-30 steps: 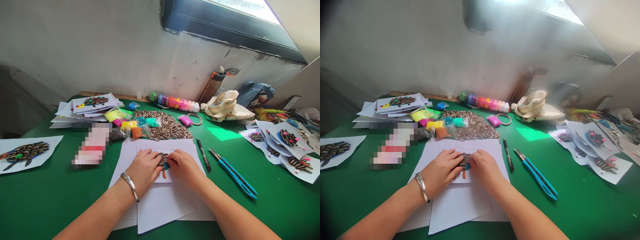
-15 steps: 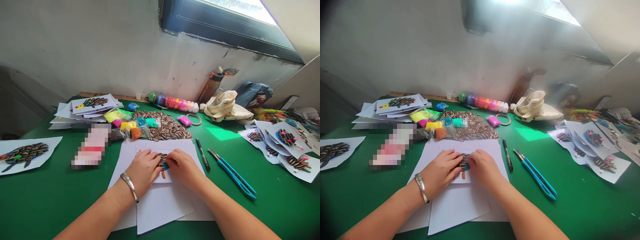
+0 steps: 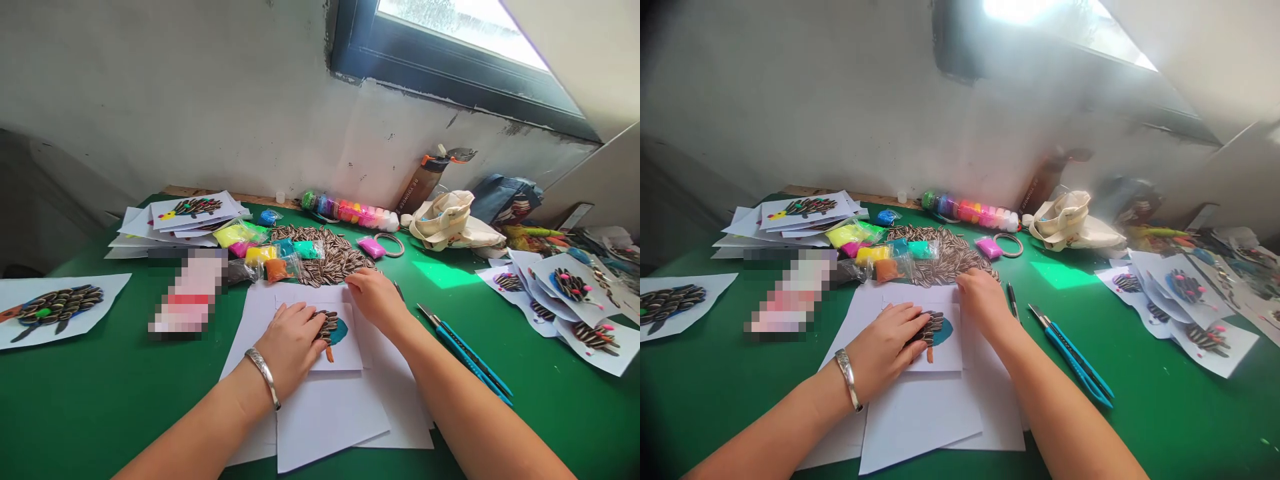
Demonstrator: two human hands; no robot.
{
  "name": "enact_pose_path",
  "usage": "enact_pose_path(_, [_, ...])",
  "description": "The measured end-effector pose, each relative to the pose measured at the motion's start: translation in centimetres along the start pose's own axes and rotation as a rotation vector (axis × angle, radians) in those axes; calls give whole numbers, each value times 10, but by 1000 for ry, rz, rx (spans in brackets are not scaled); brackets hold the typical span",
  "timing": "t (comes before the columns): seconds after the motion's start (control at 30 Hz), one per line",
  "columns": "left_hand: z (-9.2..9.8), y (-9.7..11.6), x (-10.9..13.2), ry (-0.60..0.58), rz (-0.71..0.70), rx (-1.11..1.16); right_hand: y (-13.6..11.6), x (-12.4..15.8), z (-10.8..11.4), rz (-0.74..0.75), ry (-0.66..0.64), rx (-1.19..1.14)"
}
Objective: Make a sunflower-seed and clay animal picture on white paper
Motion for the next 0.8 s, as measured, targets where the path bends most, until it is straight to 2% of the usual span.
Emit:
enact_pose_path(0.37, [0, 2, 0, -60, 29, 15, -15, -23, -18, 130, -66, 183])
enact_pose_path(0.63, [2, 3, -1, -91, 26, -4, -35, -21, -18, 168, -86, 292])
enact_pose_path(0.8, [1, 3, 0, -95, 33, -5, -38, -18, -22, 184, -87, 324])
Point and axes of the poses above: each hand's wrist, its own x-axis away from the middle knuckle, its own z-axis out of the back of the hand, y = z × x, the point moved 8 cm from there along -x, towards the middle knuckle, and after that the axes turned 9 degrees about z, right-handed, at the moved point
